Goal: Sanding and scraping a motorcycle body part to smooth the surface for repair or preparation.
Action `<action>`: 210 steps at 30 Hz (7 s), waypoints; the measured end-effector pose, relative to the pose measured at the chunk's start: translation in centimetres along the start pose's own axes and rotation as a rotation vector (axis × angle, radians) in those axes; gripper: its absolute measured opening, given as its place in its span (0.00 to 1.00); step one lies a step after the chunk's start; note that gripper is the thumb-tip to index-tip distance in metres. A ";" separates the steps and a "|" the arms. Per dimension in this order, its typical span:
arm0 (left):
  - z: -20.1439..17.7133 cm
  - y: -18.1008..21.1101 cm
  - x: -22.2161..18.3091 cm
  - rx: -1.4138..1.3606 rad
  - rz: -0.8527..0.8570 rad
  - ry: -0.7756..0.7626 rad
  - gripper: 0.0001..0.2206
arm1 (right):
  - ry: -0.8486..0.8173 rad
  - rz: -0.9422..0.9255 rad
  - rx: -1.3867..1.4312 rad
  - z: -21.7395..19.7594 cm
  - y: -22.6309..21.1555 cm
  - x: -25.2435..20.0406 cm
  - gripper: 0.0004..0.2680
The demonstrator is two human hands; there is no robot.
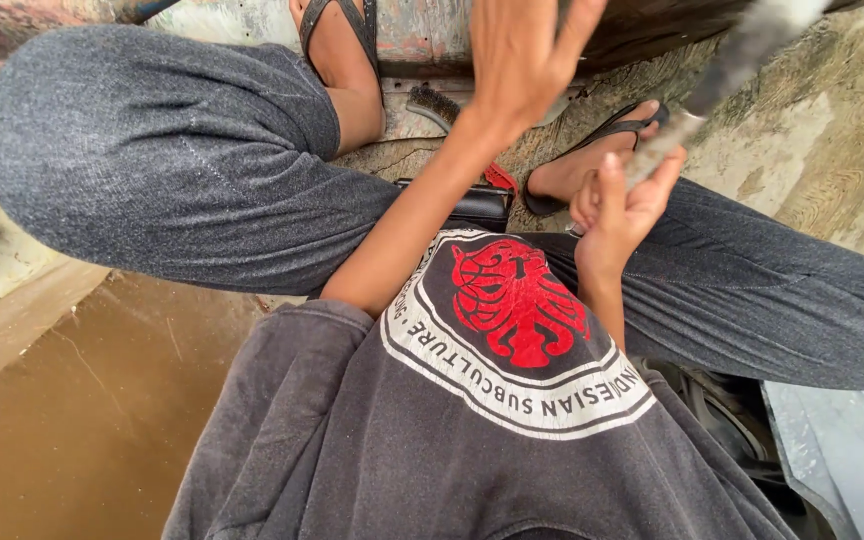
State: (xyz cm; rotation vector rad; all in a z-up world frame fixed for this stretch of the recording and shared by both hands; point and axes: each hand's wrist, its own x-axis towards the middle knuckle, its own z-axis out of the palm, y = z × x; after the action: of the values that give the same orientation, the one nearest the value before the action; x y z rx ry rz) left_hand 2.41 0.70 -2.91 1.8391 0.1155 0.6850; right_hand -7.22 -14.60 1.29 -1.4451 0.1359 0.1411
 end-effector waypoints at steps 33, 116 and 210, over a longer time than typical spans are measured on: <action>-16.3 -3.5 17.5 0.720 0.490 -0.675 0.46 | -0.254 -0.111 -0.422 12.2 -0.4 9.3 0.07; -11.1 -7.9 13.6 0.669 0.167 -0.591 0.35 | -0.194 -0.124 -0.185 14.6 5.9 11.4 0.10; -10.7 -7.9 13.4 0.722 0.254 -0.725 0.38 | -0.118 -0.114 -0.428 13.5 2.3 9.7 0.08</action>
State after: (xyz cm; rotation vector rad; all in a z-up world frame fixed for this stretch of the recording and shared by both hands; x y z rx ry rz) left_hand 9.97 17.99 -2.28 2.7217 -0.4038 0.0892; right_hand 2.01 -0.81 -1.01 -1.8615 -0.0788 0.1680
